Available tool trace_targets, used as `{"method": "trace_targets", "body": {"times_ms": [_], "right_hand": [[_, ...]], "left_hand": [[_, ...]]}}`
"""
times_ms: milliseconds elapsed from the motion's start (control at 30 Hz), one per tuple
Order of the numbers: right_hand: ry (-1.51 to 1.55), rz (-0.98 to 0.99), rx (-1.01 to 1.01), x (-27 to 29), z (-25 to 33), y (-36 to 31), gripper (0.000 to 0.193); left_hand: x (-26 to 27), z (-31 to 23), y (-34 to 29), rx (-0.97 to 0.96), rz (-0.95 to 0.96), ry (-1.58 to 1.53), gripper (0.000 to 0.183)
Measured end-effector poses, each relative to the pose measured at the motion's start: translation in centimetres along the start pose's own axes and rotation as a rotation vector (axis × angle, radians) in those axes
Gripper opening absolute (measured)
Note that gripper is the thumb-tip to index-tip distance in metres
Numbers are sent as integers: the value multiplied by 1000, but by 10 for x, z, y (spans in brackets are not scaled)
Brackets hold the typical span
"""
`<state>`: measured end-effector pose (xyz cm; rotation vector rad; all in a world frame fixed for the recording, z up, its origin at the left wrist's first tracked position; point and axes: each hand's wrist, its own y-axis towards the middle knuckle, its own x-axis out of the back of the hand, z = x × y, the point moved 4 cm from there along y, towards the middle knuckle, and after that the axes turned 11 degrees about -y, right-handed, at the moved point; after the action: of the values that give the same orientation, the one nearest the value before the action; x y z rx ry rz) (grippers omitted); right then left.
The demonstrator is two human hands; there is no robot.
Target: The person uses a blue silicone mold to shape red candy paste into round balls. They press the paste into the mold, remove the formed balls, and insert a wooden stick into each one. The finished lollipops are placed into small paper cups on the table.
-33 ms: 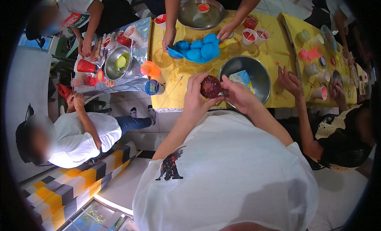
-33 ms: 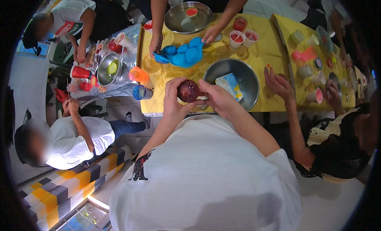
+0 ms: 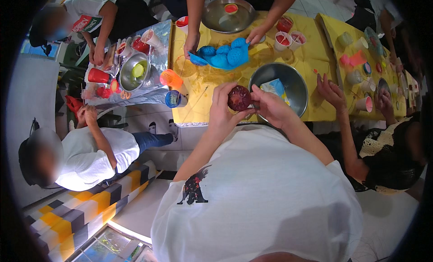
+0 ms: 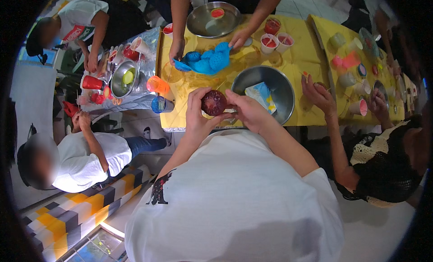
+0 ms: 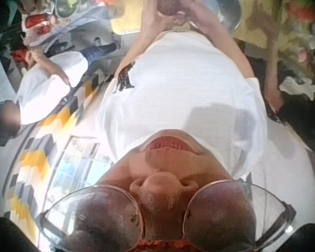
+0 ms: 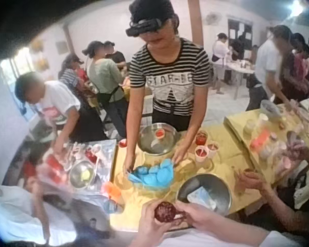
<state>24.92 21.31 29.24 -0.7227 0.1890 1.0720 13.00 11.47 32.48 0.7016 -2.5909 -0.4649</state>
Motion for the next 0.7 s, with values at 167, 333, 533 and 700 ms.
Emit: {"method": "trace_targets", "body": {"times_ms": [167, 333, 533, 700], "right_hand": [[-10, -27, -10, -2, -3, -8, 43], [21, -27, -3, 1, -6, -16, 43], [-239, -145, 149, 11, 1, -26, 42], [-259, -227, 176, 24, -6, -33, 38]], "left_hand": [[-2, -7, -4, 42, -18, 4, 84], [-6, -15, -6, 63, -20, 31, 86], [-14, 21, -15, 568, -149, -924, 55], [-19, 31, -24, 808, -112, -1218, 59]]}}
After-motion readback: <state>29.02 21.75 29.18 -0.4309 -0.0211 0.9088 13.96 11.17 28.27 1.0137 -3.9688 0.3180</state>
